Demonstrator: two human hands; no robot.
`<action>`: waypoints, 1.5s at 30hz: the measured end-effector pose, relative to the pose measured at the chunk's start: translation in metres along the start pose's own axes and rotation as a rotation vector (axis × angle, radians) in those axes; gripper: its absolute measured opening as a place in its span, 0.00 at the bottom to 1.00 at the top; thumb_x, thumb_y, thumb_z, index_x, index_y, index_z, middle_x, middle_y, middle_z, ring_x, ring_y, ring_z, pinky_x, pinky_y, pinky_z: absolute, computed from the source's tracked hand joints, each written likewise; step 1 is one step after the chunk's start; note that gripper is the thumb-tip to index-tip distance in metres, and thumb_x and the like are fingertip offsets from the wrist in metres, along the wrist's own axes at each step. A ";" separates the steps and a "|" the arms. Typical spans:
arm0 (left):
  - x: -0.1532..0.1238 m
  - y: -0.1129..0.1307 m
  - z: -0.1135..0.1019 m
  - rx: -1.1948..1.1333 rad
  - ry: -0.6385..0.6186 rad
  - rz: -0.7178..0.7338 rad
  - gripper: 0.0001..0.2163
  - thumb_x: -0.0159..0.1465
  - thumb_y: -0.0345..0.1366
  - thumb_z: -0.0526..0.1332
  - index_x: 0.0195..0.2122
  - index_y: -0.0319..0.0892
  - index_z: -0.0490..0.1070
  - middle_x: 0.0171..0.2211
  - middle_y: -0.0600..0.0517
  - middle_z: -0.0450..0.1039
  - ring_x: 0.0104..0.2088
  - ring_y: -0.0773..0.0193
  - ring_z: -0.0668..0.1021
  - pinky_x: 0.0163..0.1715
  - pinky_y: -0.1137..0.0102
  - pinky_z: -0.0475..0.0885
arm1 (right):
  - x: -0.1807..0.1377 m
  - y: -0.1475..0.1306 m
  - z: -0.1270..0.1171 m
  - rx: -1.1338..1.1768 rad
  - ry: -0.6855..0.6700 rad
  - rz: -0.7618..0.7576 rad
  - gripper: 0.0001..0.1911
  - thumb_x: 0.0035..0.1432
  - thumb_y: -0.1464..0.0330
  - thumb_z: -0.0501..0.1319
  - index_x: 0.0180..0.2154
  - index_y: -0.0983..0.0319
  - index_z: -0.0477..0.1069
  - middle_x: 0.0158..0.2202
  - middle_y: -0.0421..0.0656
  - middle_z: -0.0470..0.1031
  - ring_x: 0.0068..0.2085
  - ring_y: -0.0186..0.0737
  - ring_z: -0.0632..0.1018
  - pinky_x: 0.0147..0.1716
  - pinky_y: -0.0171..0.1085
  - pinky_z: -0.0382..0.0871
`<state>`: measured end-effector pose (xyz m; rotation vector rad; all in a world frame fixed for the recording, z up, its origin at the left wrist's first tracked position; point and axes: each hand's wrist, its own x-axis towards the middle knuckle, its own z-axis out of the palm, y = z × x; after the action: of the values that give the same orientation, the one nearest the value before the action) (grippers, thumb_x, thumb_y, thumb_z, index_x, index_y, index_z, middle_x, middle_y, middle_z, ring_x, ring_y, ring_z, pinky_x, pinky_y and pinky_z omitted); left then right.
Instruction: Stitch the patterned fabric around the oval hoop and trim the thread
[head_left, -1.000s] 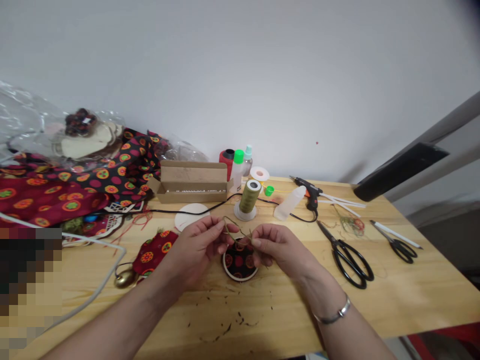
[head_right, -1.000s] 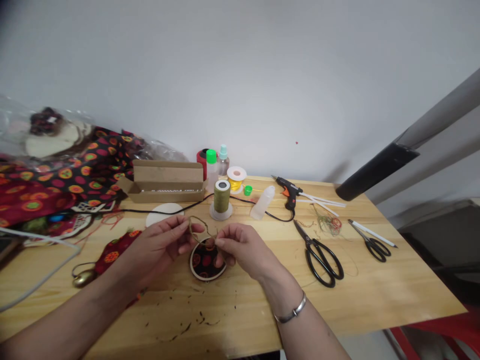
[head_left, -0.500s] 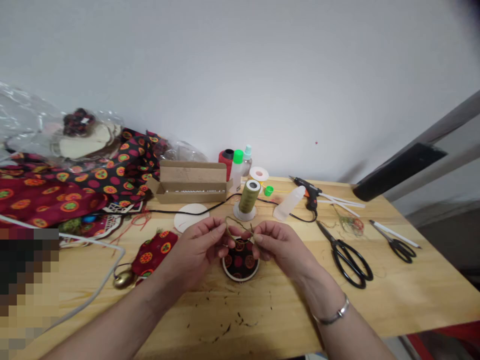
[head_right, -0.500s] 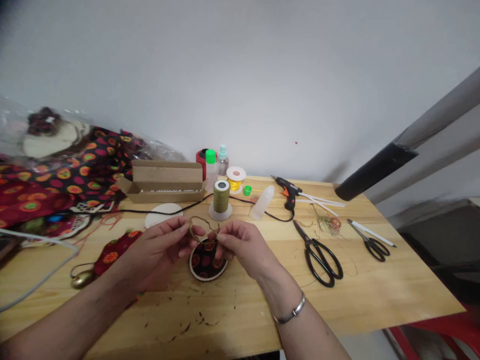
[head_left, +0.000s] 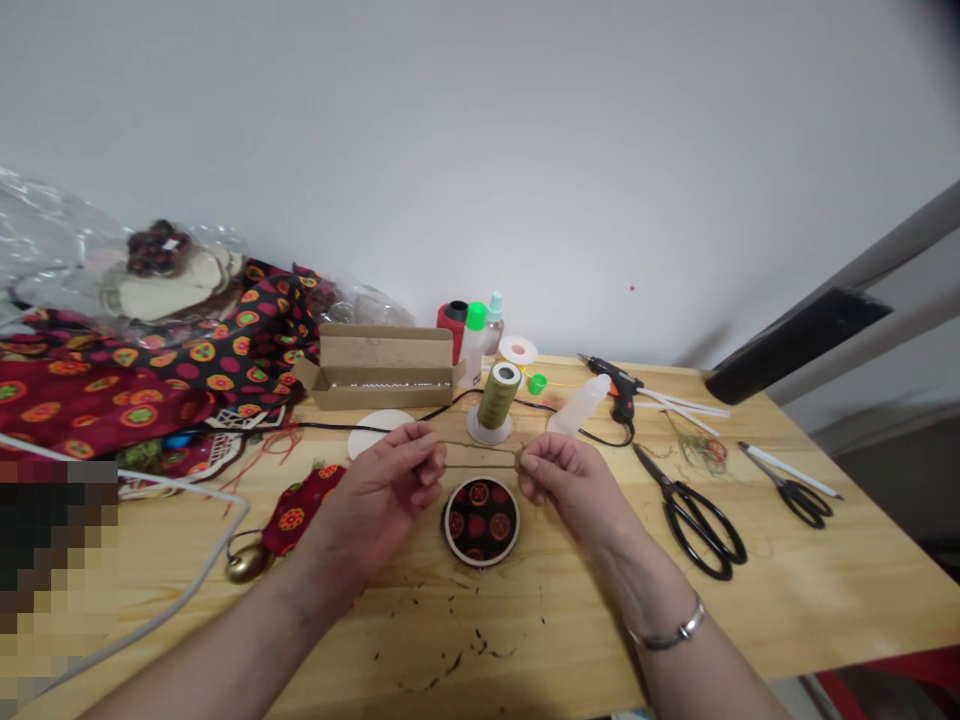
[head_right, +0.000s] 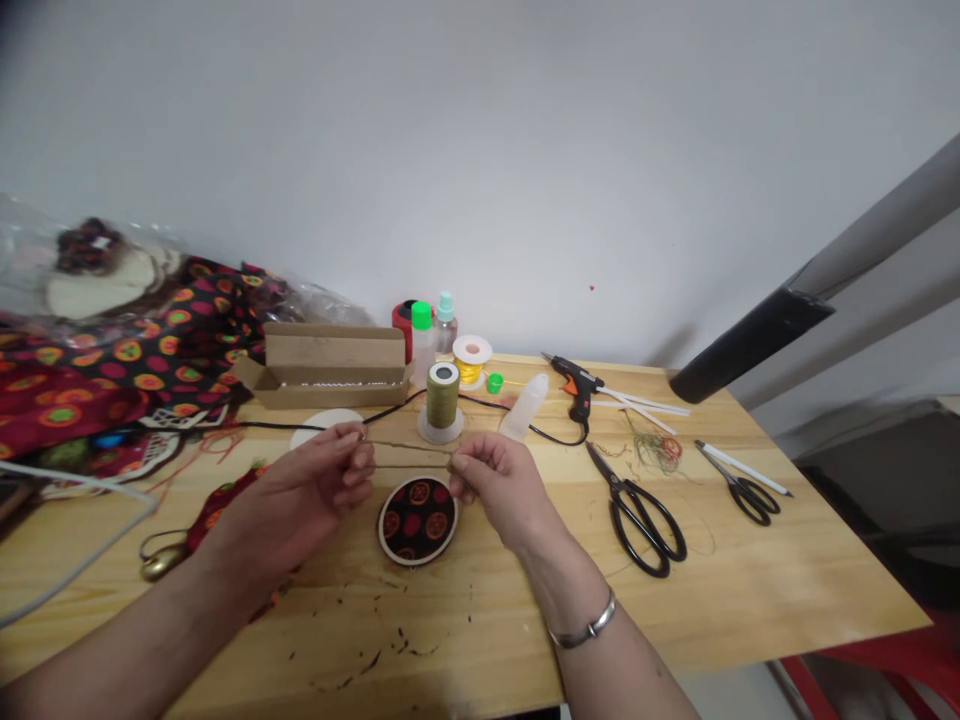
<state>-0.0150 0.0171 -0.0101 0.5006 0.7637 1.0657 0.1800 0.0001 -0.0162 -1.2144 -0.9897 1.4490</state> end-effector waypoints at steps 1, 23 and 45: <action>0.001 -0.002 -0.001 0.057 0.038 0.036 0.07 0.50 0.28 0.67 0.29 0.39 0.70 0.19 0.57 0.69 0.19 0.75 0.66 0.18 0.80 0.59 | 0.000 -0.002 -0.001 -0.026 0.023 -0.015 0.10 0.45 0.66 0.64 0.23 0.64 0.66 0.16 0.36 0.69 0.18 0.27 0.65 0.19 0.29 0.56; -0.002 -0.001 -0.001 0.970 0.203 0.349 0.05 0.54 0.36 0.60 0.29 0.43 0.75 0.40 0.48 0.76 0.42 0.54 0.76 0.43 0.63 0.68 | -0.008 -0.007 0.001 -0.382 -0.061 -0.124 0.05 0.52 0.71 0.57 0.25 0.62 0.64 0.17 0.34 0.65 0.20 0.28 0.65 0.21 0.29 0.58; -0.012 -0.020 0.005 0.421 -0.294 -0.232 0.14 0.62 0.42 0.55 0.45 0.40 0.68 0.29 0.49 0.73 0.22 0.66 0.73 0.23 0.70 0.69 | -0.023 0.000 0.017 -0.705 -0.269 -0.299 0.09 0.55 0.78 0.53 0.26 0.60 0.65 0.24 0.36 0.69 0.27 0.31 0.70 0.28 0.29 0.62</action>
<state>-0.0025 -0.0019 -0.0169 0.8833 0.7626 0.5958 0.1645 -0.0222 -0.0091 -1.2877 -1.8865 1.0647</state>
